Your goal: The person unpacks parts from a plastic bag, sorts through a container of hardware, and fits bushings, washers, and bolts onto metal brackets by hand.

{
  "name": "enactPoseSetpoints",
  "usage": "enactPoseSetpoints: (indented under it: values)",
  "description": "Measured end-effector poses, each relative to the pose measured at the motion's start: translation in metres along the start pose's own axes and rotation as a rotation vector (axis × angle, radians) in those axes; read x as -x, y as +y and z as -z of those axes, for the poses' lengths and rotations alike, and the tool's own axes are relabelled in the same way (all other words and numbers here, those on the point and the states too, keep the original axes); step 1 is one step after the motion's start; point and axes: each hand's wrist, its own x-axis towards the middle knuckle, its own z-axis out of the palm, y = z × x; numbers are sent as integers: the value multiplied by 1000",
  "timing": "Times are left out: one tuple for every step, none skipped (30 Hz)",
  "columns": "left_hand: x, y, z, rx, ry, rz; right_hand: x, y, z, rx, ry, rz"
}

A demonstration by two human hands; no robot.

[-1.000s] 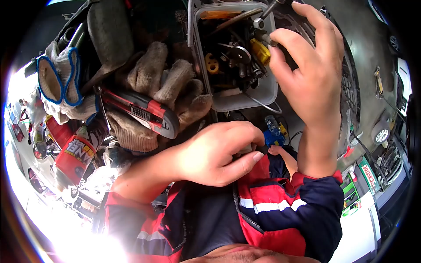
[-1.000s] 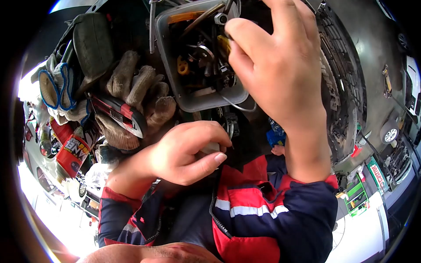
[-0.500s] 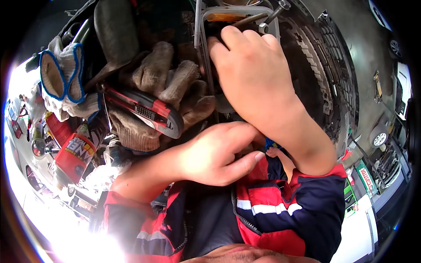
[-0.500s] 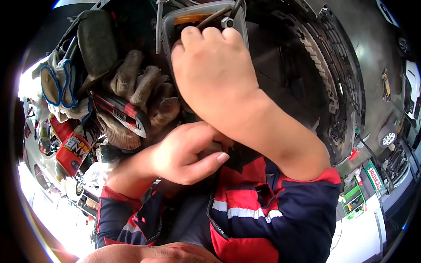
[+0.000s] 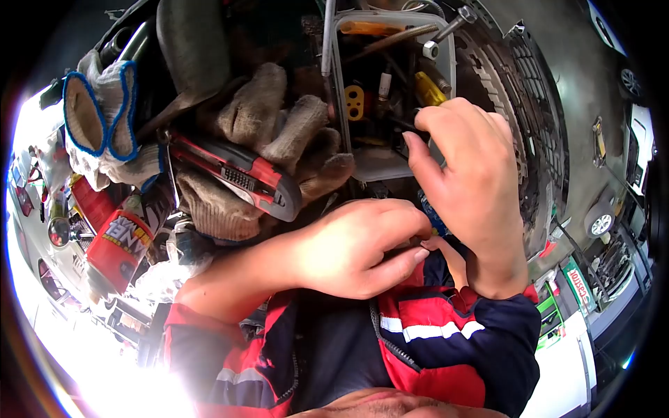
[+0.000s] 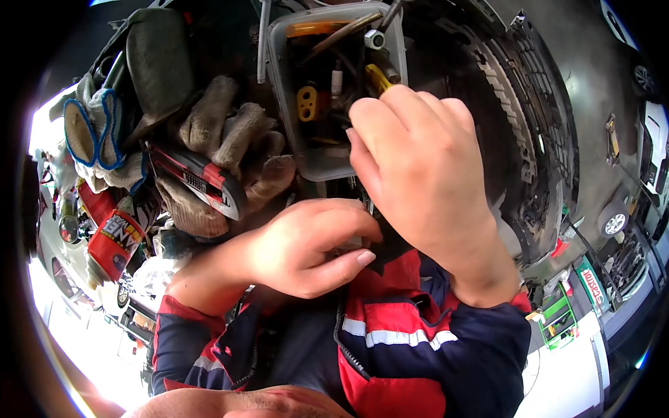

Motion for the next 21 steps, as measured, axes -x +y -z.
enactPoseSetpoints:
  values:
    - [1,0,-1,4,4,7,0,0,2,-7,-18,-1]
    - [1,0,-2,5,8,12,0,0,4,-18,-38,16]
    - [0,0,-1,-2,2,19,-1,1,6,-30,-56,37]
    - [1,2,1,-7,-5,28,-2,1,7,-42,-76,57]
    - [1,3,1,-12,-10,37,-2,1,9,-52,-104,65]
    - [1,2,0,-11,-7,23,-3,0,12,-61,-131,75]
    - [1,0,0,-10,-3,8,-4,1,15,-70,-157,85]
    - [0,-1,-1,-9,1,-7,-6,1,17,-71,-147,87]
    - [0,-2,-1,-15,-1,-12,-9,1,19,-72,-138,90]
    - [1,-3,-2,-20,-2,-17,-12,2,20,-73,-129,93]
    - [1,-3,-2,-26,-3,-22,-15,3,19,-32,-85,108]
    - [1,-3,-2,-18,-7,-21,-20,6,17,8,-41,124]
    - [0,-3,-1,-11,-10,-20,-25,8,16,49,3,140]
    - [0,-3,-1,-3,-11,-20,-33,9,15,143,-5,155]
    - [0,-3,-2,-14,-11,-26,-39,4,15,212,-51,156]
    - [0,-4,-1,-23,-11,-36,-47,-3,15,286,-97,157]
    - [0,-5,-1,-34,-8,-48,-52,-10,9,373,-130,166]
    - [-1,-4,-2,-29,-2,-43,-56,-16,3,460,-163,180]
    - [-1,-2,-1,-25,3,-35,-60,-22,-2,545,-196,196]
    - [0,-1,0,-23,7,-29,-61,-18,-17,488,-207,149]
    - [2,-2,-1,-12,24,-35,-62,-16,-27,432,-217,100]
